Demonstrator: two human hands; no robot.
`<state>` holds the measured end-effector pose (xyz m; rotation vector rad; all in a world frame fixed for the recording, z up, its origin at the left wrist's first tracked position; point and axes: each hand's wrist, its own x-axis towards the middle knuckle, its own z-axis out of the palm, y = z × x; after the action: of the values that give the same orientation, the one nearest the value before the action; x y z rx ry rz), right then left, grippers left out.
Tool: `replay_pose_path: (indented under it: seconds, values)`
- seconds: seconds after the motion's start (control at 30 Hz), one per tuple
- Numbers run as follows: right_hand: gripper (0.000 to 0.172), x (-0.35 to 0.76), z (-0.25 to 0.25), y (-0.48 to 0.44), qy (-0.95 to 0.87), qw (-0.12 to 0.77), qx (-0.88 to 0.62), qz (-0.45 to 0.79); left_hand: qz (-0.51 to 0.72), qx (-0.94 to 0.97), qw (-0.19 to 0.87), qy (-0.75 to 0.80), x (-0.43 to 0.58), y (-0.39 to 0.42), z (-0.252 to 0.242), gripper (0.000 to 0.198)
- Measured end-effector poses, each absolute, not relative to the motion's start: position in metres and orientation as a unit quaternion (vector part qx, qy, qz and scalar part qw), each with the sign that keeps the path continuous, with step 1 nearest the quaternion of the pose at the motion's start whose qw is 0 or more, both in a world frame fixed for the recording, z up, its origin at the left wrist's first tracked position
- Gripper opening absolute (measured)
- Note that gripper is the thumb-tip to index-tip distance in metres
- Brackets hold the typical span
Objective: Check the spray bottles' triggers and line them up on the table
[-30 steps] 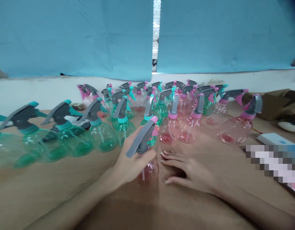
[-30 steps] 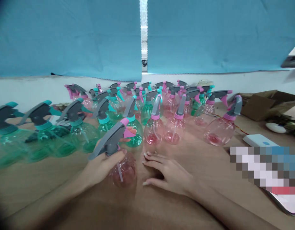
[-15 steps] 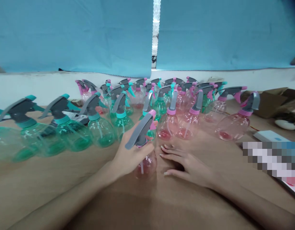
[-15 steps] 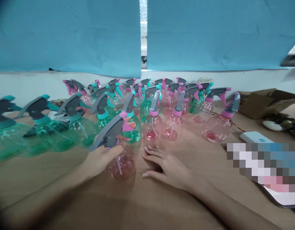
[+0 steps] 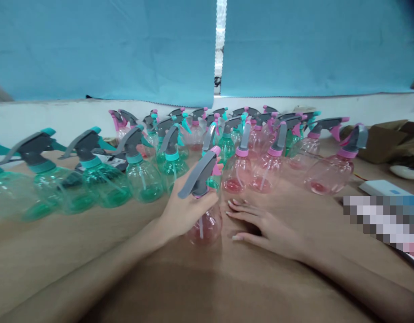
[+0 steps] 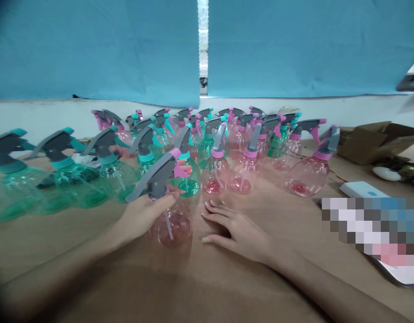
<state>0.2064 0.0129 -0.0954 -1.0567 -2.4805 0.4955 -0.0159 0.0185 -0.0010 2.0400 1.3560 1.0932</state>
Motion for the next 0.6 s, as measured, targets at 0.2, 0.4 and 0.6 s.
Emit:
replay_pose_path:
  seconds: [0.2,0.4,0.6]
  values:
    - [0.059,0.2064,-0.0971,0.0133,-0.887,0.193,-0.382,0.175,0.388,0.744,0.225,0.495,-0.0167,0.0185,-0.0017,0.029]
    - [0.057,0.2063,-0.0969,0.0134,-0.886,0.204,-0.378,0.176,0.388,0.741,0.216,0.504,-0.0167,0.0181,-0.0020,0.015]
    - [0.057,0.2061,-0.0956,0.0125,-0.883,0.206,-0.380,0.183,0.386,0.740,0.216,0.507,-0.0157,0.0170,-0.0004,0.020]
